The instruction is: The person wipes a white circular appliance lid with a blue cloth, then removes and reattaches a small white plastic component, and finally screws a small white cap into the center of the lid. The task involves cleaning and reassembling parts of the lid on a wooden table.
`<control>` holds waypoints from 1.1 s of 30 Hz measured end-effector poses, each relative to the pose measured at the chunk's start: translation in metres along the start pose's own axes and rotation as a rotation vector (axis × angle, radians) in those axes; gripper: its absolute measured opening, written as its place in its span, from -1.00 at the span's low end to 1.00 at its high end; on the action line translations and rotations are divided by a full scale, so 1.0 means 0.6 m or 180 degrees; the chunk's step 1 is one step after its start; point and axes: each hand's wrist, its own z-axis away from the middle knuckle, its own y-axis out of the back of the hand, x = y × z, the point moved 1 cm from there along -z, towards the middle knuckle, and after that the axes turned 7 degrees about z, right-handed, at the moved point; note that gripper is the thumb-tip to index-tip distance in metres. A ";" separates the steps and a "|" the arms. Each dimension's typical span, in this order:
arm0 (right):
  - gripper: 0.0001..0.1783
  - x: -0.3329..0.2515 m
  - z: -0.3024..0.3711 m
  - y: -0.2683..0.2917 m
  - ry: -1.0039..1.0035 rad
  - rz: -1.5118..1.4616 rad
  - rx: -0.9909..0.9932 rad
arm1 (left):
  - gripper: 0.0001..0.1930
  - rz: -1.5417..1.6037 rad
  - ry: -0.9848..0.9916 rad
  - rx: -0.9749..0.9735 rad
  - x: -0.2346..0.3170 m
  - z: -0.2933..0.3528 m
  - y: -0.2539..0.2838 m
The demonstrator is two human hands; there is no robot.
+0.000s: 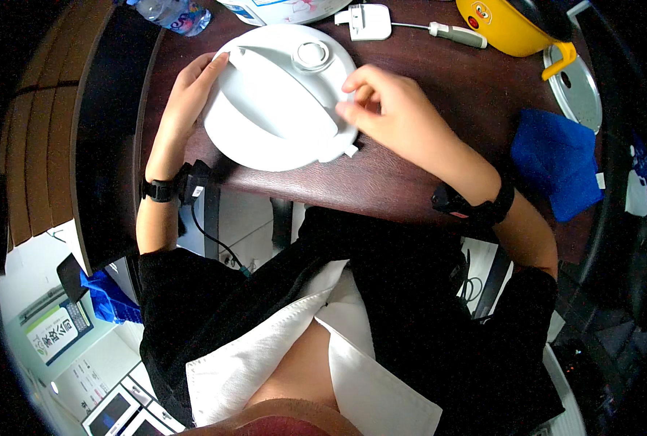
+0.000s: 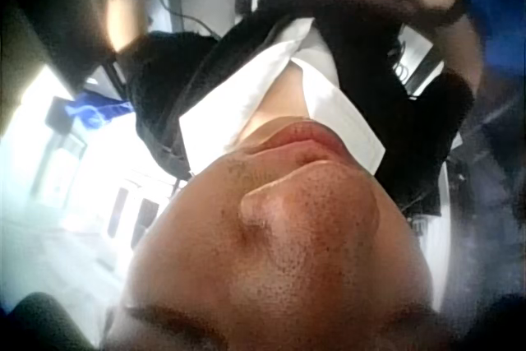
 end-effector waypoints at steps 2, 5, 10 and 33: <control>-0.65 -0.003 0.008 -0.016 0.0075 0.0130 -0.0134 | -0.48 0.0049 0.0061 0.0055 -0.011 0.003 -0.003; -0.64 -0.011 0.008 -0.027 0.0185 0.0371 -0.0261 | -0.46 -0.0028 -0.0071 0.0110 -0.011 0.010 -0.005; -0.64 -0.006 0.001 -0.019 0.0097 0.0359 -0.0619 | -0.43 -0.0268 -0.0212 0.0114 0.000 0.019 -0.007; -0.74 0.029 0.004 0.058 0.0079 0.1173 -0.1526 | -0.57 -0.2210 -0.0773 -0.0183 0.032 0.046 -0.027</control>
